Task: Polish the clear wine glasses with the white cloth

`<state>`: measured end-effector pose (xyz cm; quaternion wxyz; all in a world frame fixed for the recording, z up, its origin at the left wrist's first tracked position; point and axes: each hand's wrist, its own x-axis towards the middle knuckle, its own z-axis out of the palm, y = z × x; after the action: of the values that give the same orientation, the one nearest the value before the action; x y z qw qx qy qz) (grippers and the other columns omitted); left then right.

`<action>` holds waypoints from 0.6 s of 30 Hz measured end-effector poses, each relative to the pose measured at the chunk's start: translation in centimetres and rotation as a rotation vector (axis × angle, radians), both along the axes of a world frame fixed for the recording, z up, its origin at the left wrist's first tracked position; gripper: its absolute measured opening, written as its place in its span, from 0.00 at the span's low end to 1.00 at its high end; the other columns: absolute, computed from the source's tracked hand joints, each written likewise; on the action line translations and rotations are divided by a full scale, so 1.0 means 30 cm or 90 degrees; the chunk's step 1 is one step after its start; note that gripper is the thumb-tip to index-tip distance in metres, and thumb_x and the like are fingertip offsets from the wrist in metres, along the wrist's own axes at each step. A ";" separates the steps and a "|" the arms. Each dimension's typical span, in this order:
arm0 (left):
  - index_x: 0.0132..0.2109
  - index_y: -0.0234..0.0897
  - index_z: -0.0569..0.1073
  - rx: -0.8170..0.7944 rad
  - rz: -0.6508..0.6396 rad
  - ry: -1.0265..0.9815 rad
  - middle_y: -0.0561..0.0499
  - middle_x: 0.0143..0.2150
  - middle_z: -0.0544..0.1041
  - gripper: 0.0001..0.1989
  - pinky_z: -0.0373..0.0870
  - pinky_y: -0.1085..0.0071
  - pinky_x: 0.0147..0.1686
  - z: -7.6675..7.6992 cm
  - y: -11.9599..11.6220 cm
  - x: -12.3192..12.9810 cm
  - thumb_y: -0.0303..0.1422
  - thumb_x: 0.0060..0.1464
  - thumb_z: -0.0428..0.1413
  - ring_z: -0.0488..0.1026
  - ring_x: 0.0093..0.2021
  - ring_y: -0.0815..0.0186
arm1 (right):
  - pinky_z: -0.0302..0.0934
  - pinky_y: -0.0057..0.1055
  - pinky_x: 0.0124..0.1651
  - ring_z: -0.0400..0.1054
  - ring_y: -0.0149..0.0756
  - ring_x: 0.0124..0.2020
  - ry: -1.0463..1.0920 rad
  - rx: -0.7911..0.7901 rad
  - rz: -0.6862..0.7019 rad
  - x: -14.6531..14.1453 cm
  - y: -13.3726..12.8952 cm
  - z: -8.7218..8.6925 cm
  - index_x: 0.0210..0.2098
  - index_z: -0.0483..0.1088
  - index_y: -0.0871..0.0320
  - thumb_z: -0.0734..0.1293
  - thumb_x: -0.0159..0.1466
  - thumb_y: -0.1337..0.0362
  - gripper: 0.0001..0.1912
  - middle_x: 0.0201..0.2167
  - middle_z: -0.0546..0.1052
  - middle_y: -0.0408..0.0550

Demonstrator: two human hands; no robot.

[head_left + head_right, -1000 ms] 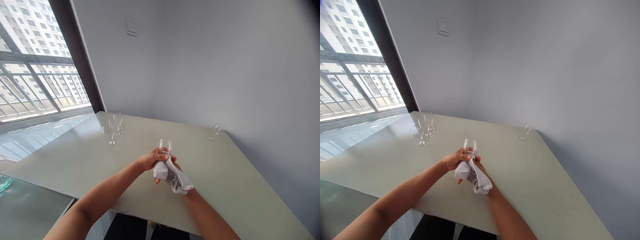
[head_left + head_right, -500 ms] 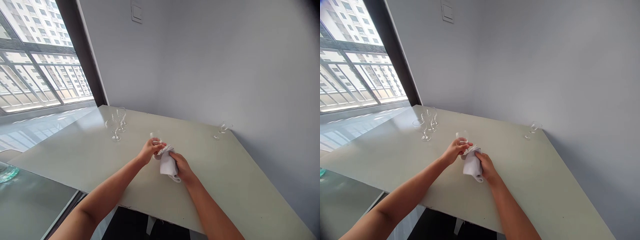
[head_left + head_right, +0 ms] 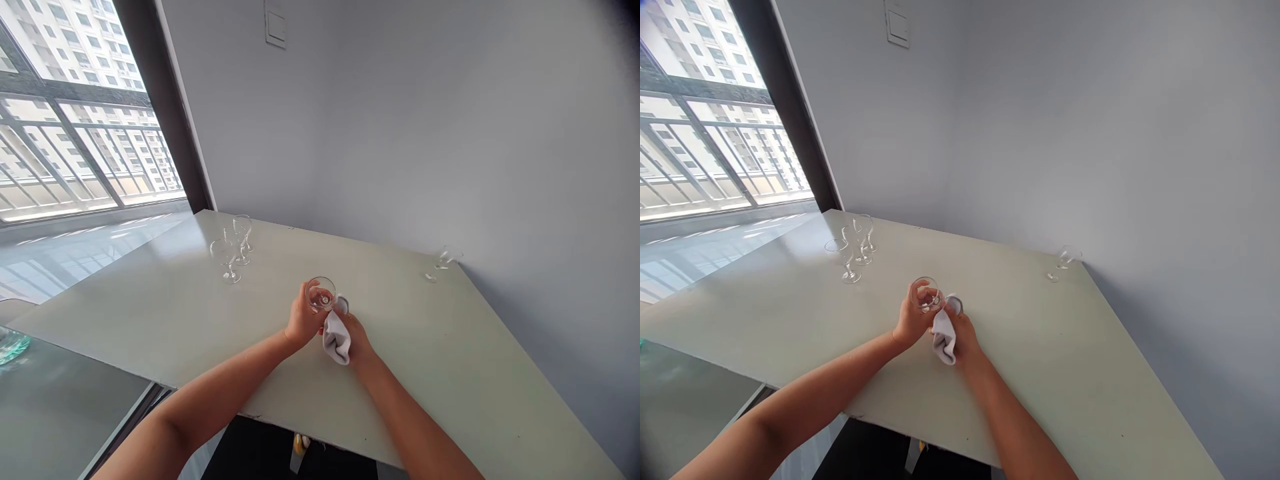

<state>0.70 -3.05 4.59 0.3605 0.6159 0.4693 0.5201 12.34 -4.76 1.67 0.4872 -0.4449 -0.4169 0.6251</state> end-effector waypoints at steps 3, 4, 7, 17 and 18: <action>0.45 0.41 0.55 0.046 0.056 0.013 0.54 0.34 0.72 0.19 0.64 0.71 0.37 -0.001 0.034 -0.025 0.34 0.47 0.54 0.70 0.33 0.70 | 0.54 0.29 0.23 0.63 0.33 0.21 -0.164 0.012 0.024 -0.006 -0.011 -0.002 0.25 0.65 0.58 0.62 0.54 0.47 0.19 0.19 0.70 0.44; 0.45 0.41 0.55 0.058 0.075 0.026 0.54 0.35 0.72 0.19 0.64 0.71 0.38 -0.002 0.045 -0.033 0.34 0.47 0.54 0.70 0.32 0.71 | 0.53 0.28 0.23 0.62 0.33 0.21 -0.265 0.060 0.030 -0.002 -0.014 -0.001 0.22 0.65 0.58 0.62 0.54 0.47 0.19 0.19 0.69 0.44; 0.44 0.41 0.57 0.079 0.116 0.071 0.53 0.36 0.72 0.18 0.63 0.71 0.37 -0.002 0.066 -0.051 0.33 0.47 0.54 0.68 0.30 0.71 | 0.50 0.29 0.25 0.62 0.37 0.25 -0.590 0.247 0.030 0.033 -0.017 0.023 0.19 0.64 0.57 0.61 0.56 0.48 0.20 0.18 0.68 0.45; 0.45 0.40 0.57 0.096 0.058 0.074 0.54 0.33 0.73 0.20 0.66 0.70 0.36 -0.009 0.025 -0.020 0.35 0.46 0.56 0.70 0.31 0.70 | 0.54 0.27 0.33 0.62 0.33 0.31 -0.759 0.456 -0.052 0.040 0.039 0.115 0.29 0.69 0.56 0.62 0.57 0.65 0.04 0.26 0.70 0.44; 0.46 0.40 0.57 0.093 0.051 0.070 0.54 0.34 0.73 0.20 0.66 0.70 0.37 -0.011 0.022 -0.019 0.35 0.46 0.56 0.70 0.33 0.70 | 0.53 0.26 0.32 0.61 0.32 0.29 -0.762 0.445 -0.035 0.025 0.052 0.106 0.26 0.68 0.56 0.62 0.56 0.67 0.04 0.25 0.69 0.43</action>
<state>0.14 -2.39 4.27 0.2675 0.6491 0.4735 0.5319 13.09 -3.20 4.86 0.3042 -0.5405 -0.7794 0.0885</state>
